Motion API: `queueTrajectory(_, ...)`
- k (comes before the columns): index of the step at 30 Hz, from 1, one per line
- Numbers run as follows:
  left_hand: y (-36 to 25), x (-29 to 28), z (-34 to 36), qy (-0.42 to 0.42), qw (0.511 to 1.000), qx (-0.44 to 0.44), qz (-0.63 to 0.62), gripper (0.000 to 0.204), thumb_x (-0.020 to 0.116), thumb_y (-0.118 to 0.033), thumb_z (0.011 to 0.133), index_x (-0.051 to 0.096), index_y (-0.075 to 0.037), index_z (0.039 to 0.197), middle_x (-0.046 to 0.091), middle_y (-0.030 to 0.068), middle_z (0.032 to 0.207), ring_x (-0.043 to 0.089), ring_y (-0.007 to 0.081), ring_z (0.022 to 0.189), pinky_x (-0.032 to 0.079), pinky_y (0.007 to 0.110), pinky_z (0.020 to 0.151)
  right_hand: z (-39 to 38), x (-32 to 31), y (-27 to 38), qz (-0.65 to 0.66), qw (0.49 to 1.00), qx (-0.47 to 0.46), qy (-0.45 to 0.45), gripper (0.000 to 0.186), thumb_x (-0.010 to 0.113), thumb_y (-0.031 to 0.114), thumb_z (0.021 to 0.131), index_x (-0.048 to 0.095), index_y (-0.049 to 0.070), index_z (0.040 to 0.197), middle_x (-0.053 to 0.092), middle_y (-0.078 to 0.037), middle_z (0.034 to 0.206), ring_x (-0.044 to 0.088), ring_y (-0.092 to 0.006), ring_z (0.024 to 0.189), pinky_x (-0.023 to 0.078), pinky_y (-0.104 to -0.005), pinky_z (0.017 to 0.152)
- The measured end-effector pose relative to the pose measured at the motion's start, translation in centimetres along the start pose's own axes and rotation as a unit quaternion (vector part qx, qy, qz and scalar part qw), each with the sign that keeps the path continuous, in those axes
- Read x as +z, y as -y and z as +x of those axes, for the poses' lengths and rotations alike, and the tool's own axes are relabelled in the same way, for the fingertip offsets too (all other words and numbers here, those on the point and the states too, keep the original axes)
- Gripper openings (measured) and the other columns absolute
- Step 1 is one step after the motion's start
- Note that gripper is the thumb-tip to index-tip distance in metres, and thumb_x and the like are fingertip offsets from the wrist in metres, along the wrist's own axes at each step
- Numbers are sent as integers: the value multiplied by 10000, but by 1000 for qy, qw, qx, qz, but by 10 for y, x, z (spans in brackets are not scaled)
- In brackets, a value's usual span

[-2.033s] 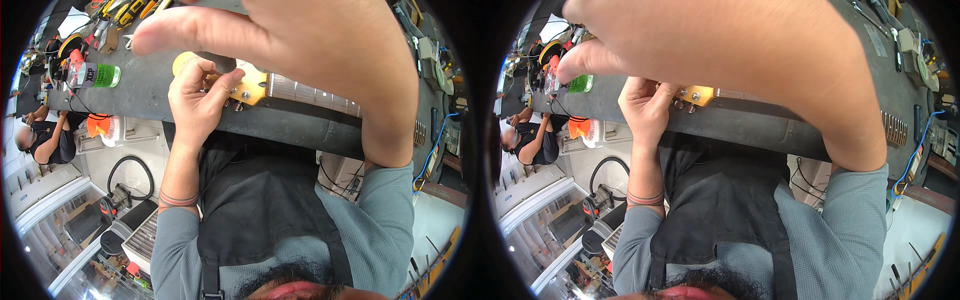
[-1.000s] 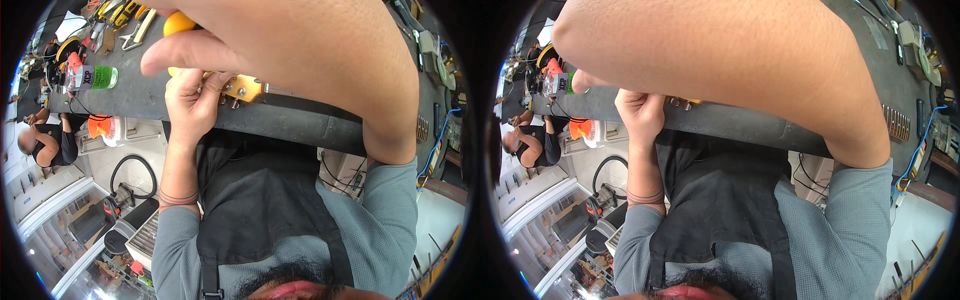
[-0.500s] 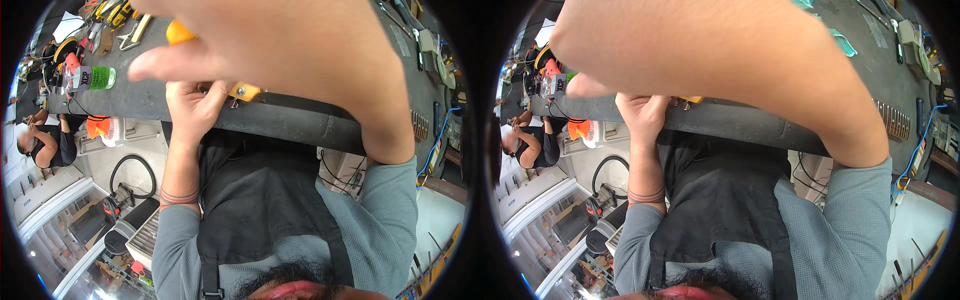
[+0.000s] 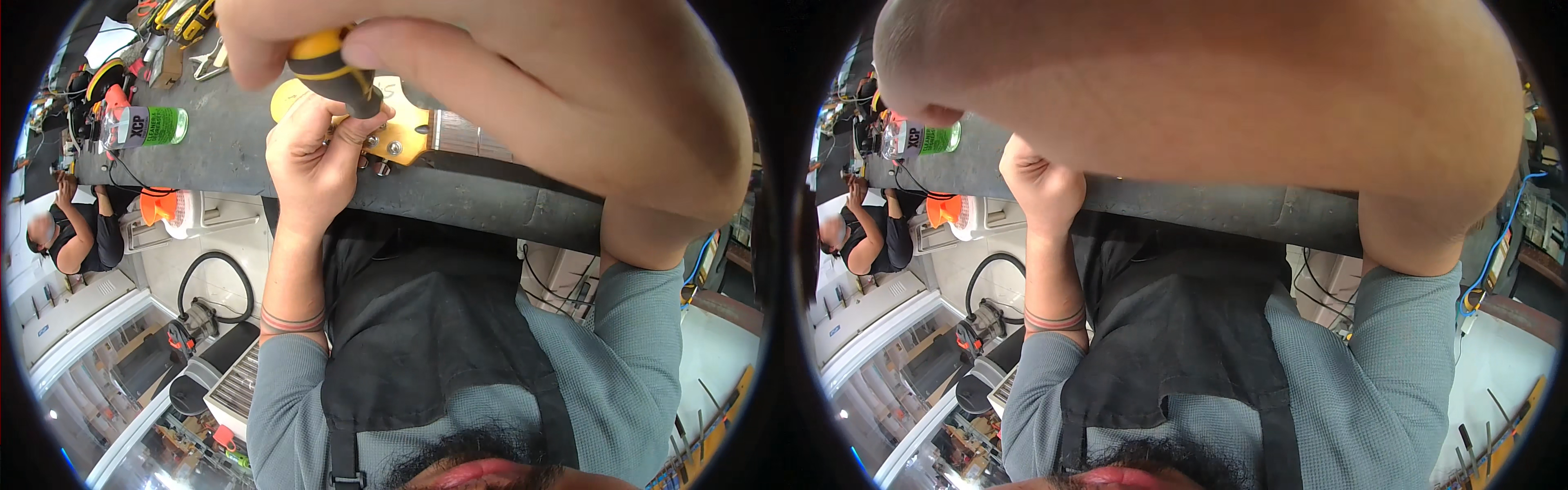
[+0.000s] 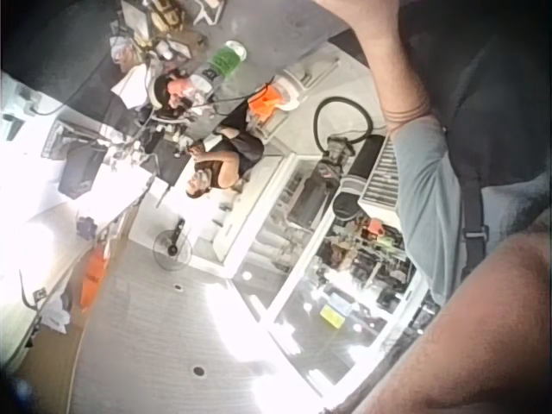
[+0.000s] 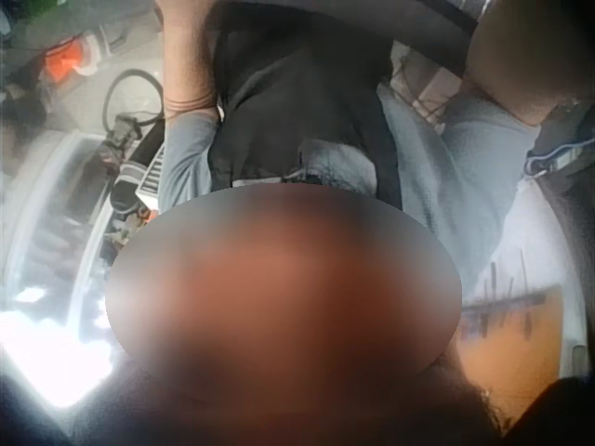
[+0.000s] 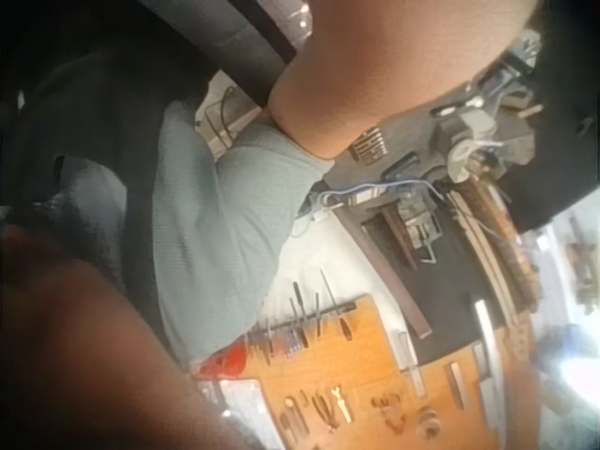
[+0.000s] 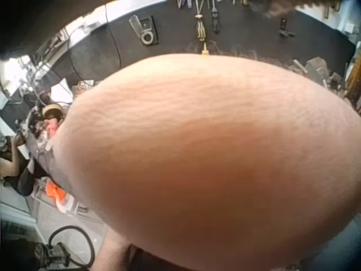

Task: The person uses a screwdriver to tighten the tuning pegs on the headstock of a guitar neck. They systematically adjust each peg, then inspect the neck and tuning mechanism by hand.

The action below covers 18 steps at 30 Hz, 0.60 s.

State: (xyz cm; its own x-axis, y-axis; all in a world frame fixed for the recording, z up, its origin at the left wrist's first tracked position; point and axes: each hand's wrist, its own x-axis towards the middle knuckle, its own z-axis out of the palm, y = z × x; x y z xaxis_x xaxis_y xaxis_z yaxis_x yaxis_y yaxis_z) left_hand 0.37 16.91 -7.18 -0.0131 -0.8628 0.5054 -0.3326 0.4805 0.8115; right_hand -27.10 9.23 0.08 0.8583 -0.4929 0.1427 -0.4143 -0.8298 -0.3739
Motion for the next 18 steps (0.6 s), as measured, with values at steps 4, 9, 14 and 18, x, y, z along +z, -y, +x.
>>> queueTrajectory(4, 12, -4, -1, 42, 997, -31, -63, 44, 800, 17, 1036, 777, 50, 1054, 806, 54, 940, 721, 99, 786, 550, 241, 672, 14, 7, 4, 5, 1000, -6, -17, 324, 752, 17, 973, 696, 30, 1292, 721, -106, 1165, 713, -232, 1111, 573, -379, 999)
queueTrajectory(9, 19, -5, -9, 22, 996, -18, -80, 87, 766, 41, 1020, 798, 61, 1098, 826, 83, 1039, 749, 114, 903, 586, 272, 797, 69, 37, 20, 20, 998, -45, -48, 323, 753, 18, 973, 696, 31, 1291, 721, -106, 1162, 714, -232, 1108, 574, -380, 996)
queueTrajectory(14, 15, -1, -10, -25, 999, -31, 2, 100, 845, 7, 999, 821, 20, 1096, 831, 73, 1048, 746, 140, 928, 591, 298, 828, 78, 43, 26, 21, 997, -65, -44, 323, 753, 19, 973, 697, 32, 1290, 721, -106, 1160, 715, -233, 1106, 575, -380, 993)
queueTrajectory(18, 3, -2, -2, -6, 999, -6, 53, 133, 871, -10, 988, 827, -1, 1112, 824, 48, 1018, 738, 137, 913, 591, 295, 820, 36, 20, 17, 7, 999, -46, -19, 322, 754, 19, 973, 697, 32, 1290, 721, -106, 1158, 716, -233, 1104, 575, -380, 991)
